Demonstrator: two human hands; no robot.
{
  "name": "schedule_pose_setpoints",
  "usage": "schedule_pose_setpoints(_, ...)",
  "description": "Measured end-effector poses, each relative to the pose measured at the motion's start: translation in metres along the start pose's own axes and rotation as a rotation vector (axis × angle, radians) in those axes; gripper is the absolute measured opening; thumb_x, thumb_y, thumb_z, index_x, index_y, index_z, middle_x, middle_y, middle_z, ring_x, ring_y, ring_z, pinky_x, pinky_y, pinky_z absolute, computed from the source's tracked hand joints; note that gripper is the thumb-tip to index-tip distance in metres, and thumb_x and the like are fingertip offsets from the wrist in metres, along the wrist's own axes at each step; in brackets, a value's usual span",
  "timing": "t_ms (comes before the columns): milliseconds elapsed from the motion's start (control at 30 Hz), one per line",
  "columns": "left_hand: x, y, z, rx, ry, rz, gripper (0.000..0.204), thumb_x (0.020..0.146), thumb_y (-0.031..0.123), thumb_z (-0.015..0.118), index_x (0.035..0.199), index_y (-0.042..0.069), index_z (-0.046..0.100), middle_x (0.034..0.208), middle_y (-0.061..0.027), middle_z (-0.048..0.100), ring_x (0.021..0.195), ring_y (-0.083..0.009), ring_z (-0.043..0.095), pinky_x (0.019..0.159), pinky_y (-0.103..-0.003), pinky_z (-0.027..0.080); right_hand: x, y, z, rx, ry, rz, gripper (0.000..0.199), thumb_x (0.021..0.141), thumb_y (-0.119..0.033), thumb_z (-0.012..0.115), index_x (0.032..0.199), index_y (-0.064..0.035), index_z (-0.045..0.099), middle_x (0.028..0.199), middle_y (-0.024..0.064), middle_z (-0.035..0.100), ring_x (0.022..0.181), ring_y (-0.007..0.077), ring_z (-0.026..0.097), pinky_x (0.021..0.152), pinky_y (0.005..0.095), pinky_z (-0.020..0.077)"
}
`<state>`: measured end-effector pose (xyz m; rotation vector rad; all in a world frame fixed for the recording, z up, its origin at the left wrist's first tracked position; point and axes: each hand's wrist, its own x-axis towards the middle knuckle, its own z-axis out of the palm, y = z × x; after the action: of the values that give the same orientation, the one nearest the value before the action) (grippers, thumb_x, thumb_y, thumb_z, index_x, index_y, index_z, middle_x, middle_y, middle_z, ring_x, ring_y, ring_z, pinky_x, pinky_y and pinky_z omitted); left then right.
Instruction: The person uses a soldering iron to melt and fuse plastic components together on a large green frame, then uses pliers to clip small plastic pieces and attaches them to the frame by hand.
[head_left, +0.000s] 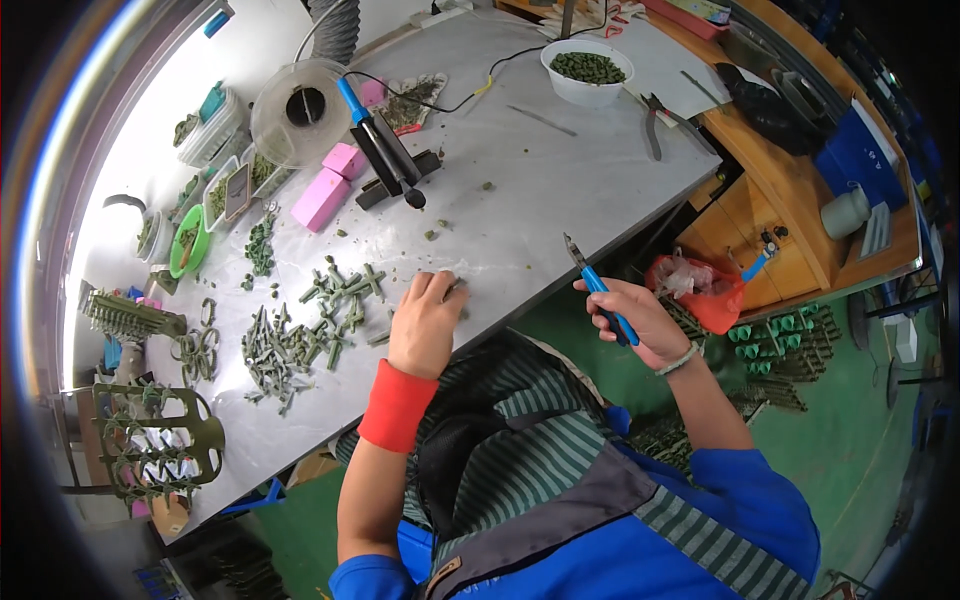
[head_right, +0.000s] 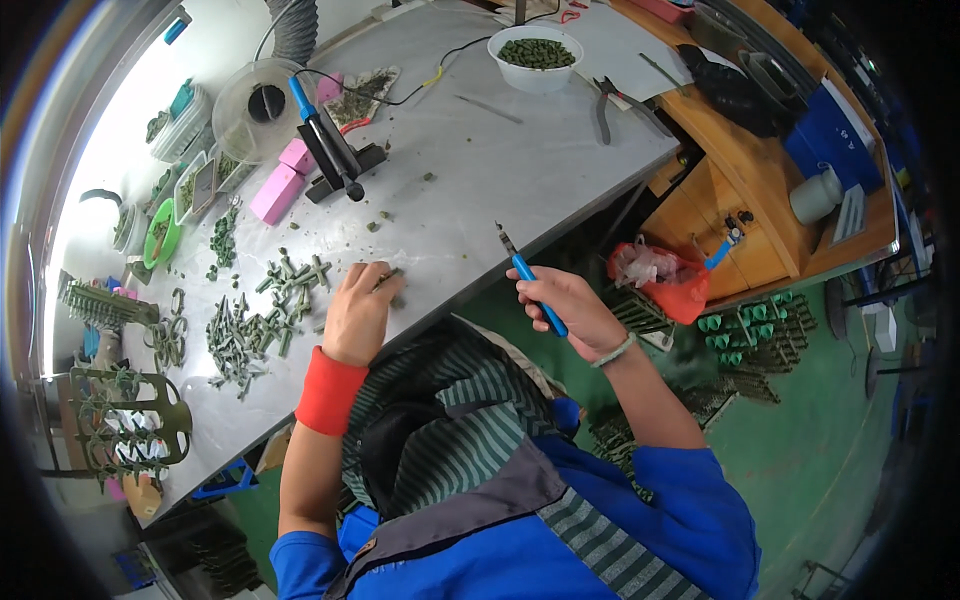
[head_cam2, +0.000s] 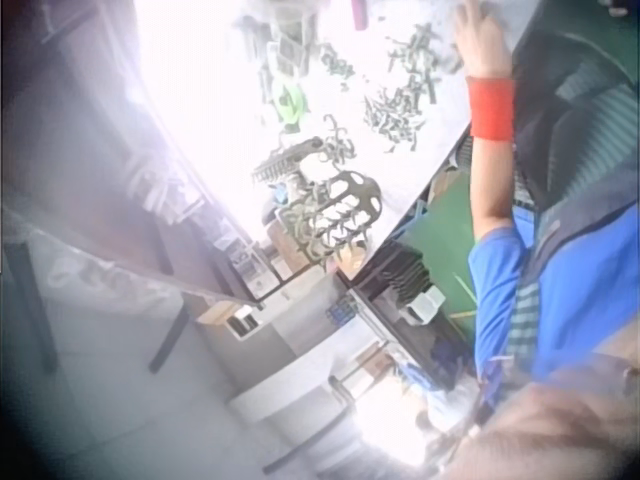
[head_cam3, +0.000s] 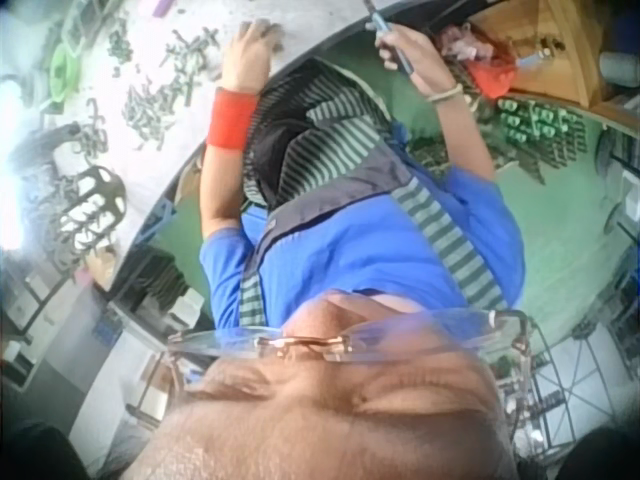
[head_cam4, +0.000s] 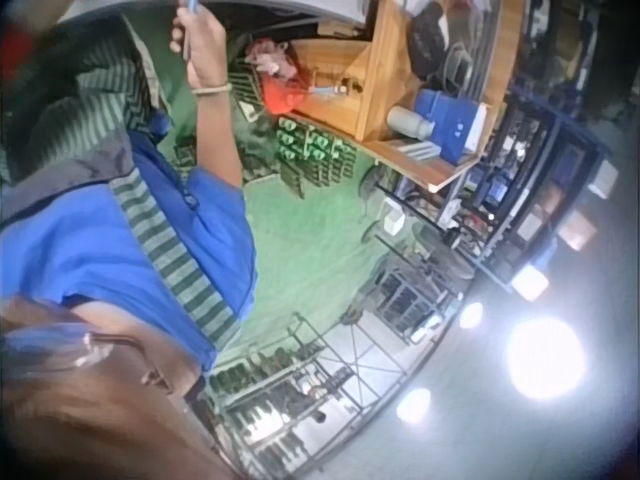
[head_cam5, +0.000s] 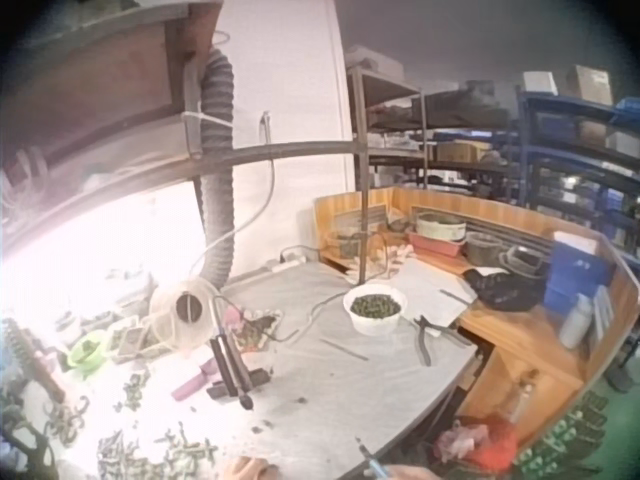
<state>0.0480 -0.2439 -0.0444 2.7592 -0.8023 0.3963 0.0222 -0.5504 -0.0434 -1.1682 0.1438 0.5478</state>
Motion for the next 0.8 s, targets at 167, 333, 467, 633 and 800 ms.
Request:
schedule_pose_setpoints(167,-0.003,-0.006,0.002,-0.843,0.162,-0.5,0.018,0.089,-0.001,0.068,0.106,0.001,0.069,0.096,-0.0061,0.067,0.081,-0.017,0.065,0.075,-0.026,0.052,0.003,0.004,-0.001,0.108,-0.036,0.022,0.041,0.097,-0.025,0.061,0.127,0.0027,0.056,0.089,0.0005,0.054,0.076,0.0074,0.052,0.063,0.0231,0.0451)
schedule_pose_setpoints(333,-0.009,0.002,0.002,-1.482,0.145,-0.772,0.018,0.094,0.003,0.067,0.111,0.0,0.066,0.096,-0.0017,0.067,0.086,-0.0079,0.063,0.077,-0.022,0.052,0.016,0.008,0.0,0.658,-0.153,0.348,0.052,0.097,-0.036,0.059,0.127,0.007,0.055,0.093,0.008,0.056,0.08,0.0164,0.057,0.075,0.0331,0.0506)
schedule_pose_setpoints(467,-0.014,0.007,-0.003,-1.468,0.182,-0.763,0.017,0.093,0.004,0.067,0.11,0.0,0.065,0.098,-0.0027,0.067,0.089,-0.0096,0.064,0.082,-0.024,0.054,0.025,0.006,0.002,0.774,-0.208,0.375,0.06,0.095,-0.042,0.059,0.125,0.0097,0.055,0.093,0.0091,0.057,0.082,0.0181,0.058,0.079,0.0344,0.0516)
schedule_pose_setpoints(633,-0.015,0.01,-0.008,-1.477,0.231,-0.761,0.015,0.093,0.003,0.068,0.108,0.0,0.064,0.098,-0.0045,0.067,0.088,-0.0108,0.065,0.082,-0.025,0.056,0.02,0.016,0.024,-0.215,-0.151,-0.014,0.051,0.09,-0.026,0.07,0.131,0.0016,0.057,0.102,0.0072,0.058,0.091,0.0152,0.059,0.082,0.03,0.0497)
schedule_pose_setpoints(800,-0.009,0.019,-0.005,-1.502,0.284,-0.791,0.013,0.093,0.003,0.067,0.105,-0.002,0.063,0.096,-0.006,0.066,0.088,-0.0122,0.066,0.083,-0.026,0.058,0.009,0.025,0.044,-0.881,-0.141,-0.48,0.064,0.08,-0.028,0.077,0.132,0.0015,0.055,0.108,0.0118,0.055,0.098,0.0214,0.058,0.085,0.0336,0.0474)
